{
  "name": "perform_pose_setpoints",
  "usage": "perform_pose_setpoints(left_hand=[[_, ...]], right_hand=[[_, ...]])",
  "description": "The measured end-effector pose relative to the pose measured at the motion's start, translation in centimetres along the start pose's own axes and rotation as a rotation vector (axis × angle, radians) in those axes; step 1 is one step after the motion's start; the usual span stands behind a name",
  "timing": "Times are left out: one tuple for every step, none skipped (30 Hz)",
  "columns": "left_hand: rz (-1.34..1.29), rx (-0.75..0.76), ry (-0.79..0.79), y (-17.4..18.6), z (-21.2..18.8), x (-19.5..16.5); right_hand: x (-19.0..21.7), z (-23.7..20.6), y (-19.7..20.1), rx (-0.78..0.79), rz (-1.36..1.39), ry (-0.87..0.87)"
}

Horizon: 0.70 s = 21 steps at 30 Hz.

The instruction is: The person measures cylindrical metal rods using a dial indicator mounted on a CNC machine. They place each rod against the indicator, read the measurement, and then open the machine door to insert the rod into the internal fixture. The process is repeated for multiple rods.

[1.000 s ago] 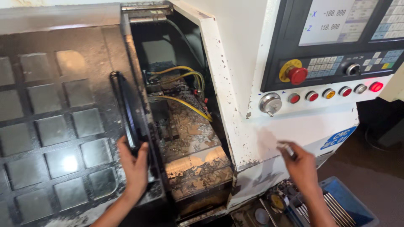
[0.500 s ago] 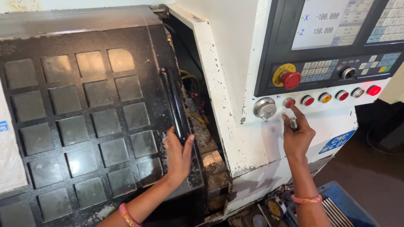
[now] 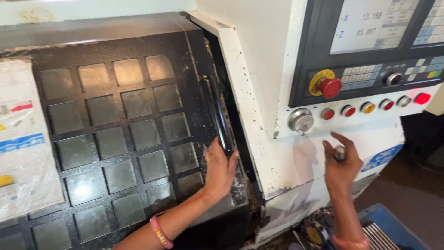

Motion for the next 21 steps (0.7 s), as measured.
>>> perform_pose_setpoints(left_hand=[[0.009,-0.013,-0.047,0.2,-0.1,-0.3],[0.006,-0.004,-0.063,0.2,-0.1,-0.2],[0.004,0.006,-0.076,0.0,-0.1,0.0],[0.001,0.017,-0.09,-0.2,-0.1,0.1],[-0.001,0.006,-0.118,-0.1,-0.1,0.3],[-0.003,-0.005,-0.144,-0.1,-0.2,0.4],[-0.006,-0.013,-0.166,-0.2,-0.4,0.6],[0.004,-0.017,-0.175,-0.3,-0.6,0.9],[0.011,-0.021,-0.183,-0.4,-0.6,1.2],[0.017,-0.024,-0.189,-0.6,-0.7,1.4],[0.083,-0.032,-0.176,-0.8,-0.8,1.7],[0.148,-0.041,-0.164,-0.9,-0.8,2.0],[0.213,-0.049,-0.156,-1.0,-0.9,2.2],[0.24,-0.058,-0.161,-1.0,-1.1,2.2],[0.267,-0.067,-0.165,-0.9,-1.3,2.3],[0.291,-0.077,-0.169,-0.8,-1.6,2.3],[0.317,-0.074,-0.188,-0.8,-1.9,2.2],[0.343,-0.071,-0.207,-0.6,-2.3,2.2],[0.369,-0.068,-0.228,-0.5,-2.6,2.0],[0.387,-0.07,-0.23,-0.5,-2.7,1.9],[0.405,-0.074,-0.232,-0.4,-2.7,1.8]], right_hand=[[0.0,-1.1,0.4,-0.001,0.012,-0.008],[-0.4,-2.1,0.7,0.008,0.022,-0.057],[-0.9,-3.2,1.0,0.018,0.031,-0.109],[-0.9,-4.5,1.3,0.034,0.061,-0.122],[-1.0,-5.8,1.3,0.05,0.093,-0.133],[-1.0,-7.0,1.3,0.068,0.124,-0.143],[-0.9,-8.4,1.2,0.111,0.128,-0.141],[-0.8,-9.7,1.0,0.154,0.132,-0.138],[-0.6,-10.9,0.9,0.199,0.132,-0.134],[-0.7,-12.1,0.5,0.241,0.155,-0.161],[-0.8,-13.4,-0.1,0.281,0.177,-0.189],[-0.9,-14.6,-0.6,0.321,0.198,-0.216],[-0.7,-15.8,-0.9,0.353,0.189,-0.203],[-0.5,-17.0,-1.2,0.385,0.18,-0.19],[-0.4,-18.2,-1.5,0.418,0.17,-0.176],[-0.2,-19.4,-1.5,0.444,0.155,-0.152],[-0.1,-20.6,-1.6,0.472,0.139,-0.128],[-0.1,-21.6,-1.5,0.501,0.122,-0.104],[-1.0,-22.7,-1.6,0.556,0.132,-0.202],[-1.8,-23.9,-1.8,0.608,0.141,-0.296],[-2.7,-25.0,-1.7,0.66,0.15,-0.387]])
Point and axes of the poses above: each hand's wrist, its own z-axis towards the middle knuckle, its own y-axis out of the back of the hand, x = y × z, the point moved 8 cm from there along z, towards the middle knuckle, and after that the axes turned 3 degrees about x, right-handed, at the moved point
